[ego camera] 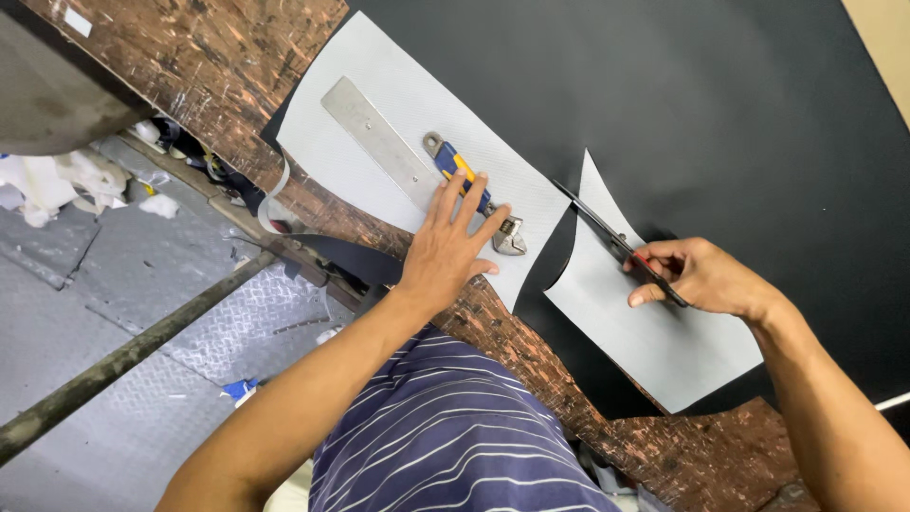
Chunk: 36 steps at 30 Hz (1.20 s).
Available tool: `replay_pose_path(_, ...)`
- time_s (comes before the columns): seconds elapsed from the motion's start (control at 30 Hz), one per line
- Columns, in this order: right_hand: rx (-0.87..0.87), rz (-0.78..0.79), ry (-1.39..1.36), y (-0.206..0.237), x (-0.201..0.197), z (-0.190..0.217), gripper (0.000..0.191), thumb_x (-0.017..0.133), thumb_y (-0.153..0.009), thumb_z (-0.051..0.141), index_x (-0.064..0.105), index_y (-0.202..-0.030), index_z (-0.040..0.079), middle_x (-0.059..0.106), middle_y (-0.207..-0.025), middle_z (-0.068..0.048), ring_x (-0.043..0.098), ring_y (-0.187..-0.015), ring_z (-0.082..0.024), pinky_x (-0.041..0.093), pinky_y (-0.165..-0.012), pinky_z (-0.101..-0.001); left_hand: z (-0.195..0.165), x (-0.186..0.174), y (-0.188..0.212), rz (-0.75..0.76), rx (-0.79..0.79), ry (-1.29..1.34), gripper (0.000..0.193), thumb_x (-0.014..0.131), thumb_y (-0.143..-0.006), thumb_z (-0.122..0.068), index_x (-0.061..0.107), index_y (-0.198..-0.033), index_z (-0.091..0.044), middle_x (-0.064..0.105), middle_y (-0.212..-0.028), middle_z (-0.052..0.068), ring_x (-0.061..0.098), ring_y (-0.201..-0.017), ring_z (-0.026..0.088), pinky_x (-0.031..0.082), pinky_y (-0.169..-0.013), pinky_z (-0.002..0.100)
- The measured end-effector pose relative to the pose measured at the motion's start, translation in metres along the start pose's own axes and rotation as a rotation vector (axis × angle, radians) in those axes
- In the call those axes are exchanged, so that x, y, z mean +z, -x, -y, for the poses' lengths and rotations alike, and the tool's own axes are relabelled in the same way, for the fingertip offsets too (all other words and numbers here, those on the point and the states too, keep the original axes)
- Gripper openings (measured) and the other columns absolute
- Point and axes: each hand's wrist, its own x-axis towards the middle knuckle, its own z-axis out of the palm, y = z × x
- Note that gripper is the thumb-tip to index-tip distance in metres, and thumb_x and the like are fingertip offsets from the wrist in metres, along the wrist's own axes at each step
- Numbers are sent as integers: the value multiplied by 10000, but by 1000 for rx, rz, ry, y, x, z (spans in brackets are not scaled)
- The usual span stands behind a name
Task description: The person places a white paper template on a large sheet of black material and uses shears to cut the material along the template's edge. After cutting, the person writes on the cut piece with a white marker and sets it aside.
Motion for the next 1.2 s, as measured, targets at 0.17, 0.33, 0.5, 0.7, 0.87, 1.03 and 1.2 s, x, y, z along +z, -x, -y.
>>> replay_pose_path(0.17, 63, -62, 64, 3, 4, 5, 565, 927, -583, 379, 804, -1068, 118, 428, -585, 48, 437, -572, -125, 358, -552, -332, 2, 1, -1, 9, 0, -6, 856, 854, -706, -385, 539, -1469, -157, 303, -1604, 204, 240, -1488, 456, 280, -1221, 587)
replay_pose_path(0.33, 55, -70, 44, 5, 1, 6, 540, 923, -585, 384, 826, -1028, 90, 373, -573, 42, 385, -563, -131, 324, -544, -351, 3, 2, 0, 11, 5, -12, 866, 851, -708, -386, 533, -1479, -154, 298, -1606, 198, 236, -1493, 455, 282, -1229, 584)
replay_pose_path(0.5, 7, -74, 51, 0, 3, 19, 540, 943, -588, 369, 818, -1037, 95, 401, -550, 55, 427, -543, -107, 352, -525, -323, 4, 1, 2, 2, 22, -5, 883, 846, -708, -410, 521, -1483, -140, 285, -1608, 208, 218, -1497, 457, 284, -1231, 584)
replay_pose_path(0.7, -19, -94, 71, -11, 9, 42, 558, 925, -598, 373, 792, -1065, 97, 371, -561, 45, 398, -533, -125, 341, -512, -337, 1, 0, 2, 2, -8, -10, 848, 839, -709, -390, 535, -1462, -148, 285, -1600, 210, 217, -1487, 453, 282, -1224, 567)
replay_pose_path(0.87, 2, -121, 51, -10, 8, 53, 566, 939, -583, 356, 812, -1051, 63, 406, -590, 62, 404, -565, -106, 348, -521, -327, 5, 0, 7, -11, -7, 11, 820, 835, -727, -374, 542, -1462, -158, 296, -1608, 192, 228, -1497, 436, 283, -1239, 552)
replay_pose_path(1.03, 7, -141, 104, -23, 11, 63, 600, 946, -581, 352, 794, -1091, 75, 443, -577, 57, 431, -539, -108, 363, -506, -328, 7, 0, 9, -8, 8, 8, 822, 830, -730, -382, 538, -1463, -150, 294, -1605, 202, 228, -1497, 437, 277, -1242, 554)
replay_pose_path(1.2, -44, -153, 96, -26, 13, 74, 589, 941, -578, 369, 812, -1064, 63, 406, -592, 37, 398, -554, -117, 338, -511, -335, 10, -1, 9, -4, 14, 3, 822, 820, -734, -393, 531, -1463, -149, 297, -1600, 204, 222, -1497, 442, 272, -1242, 556)
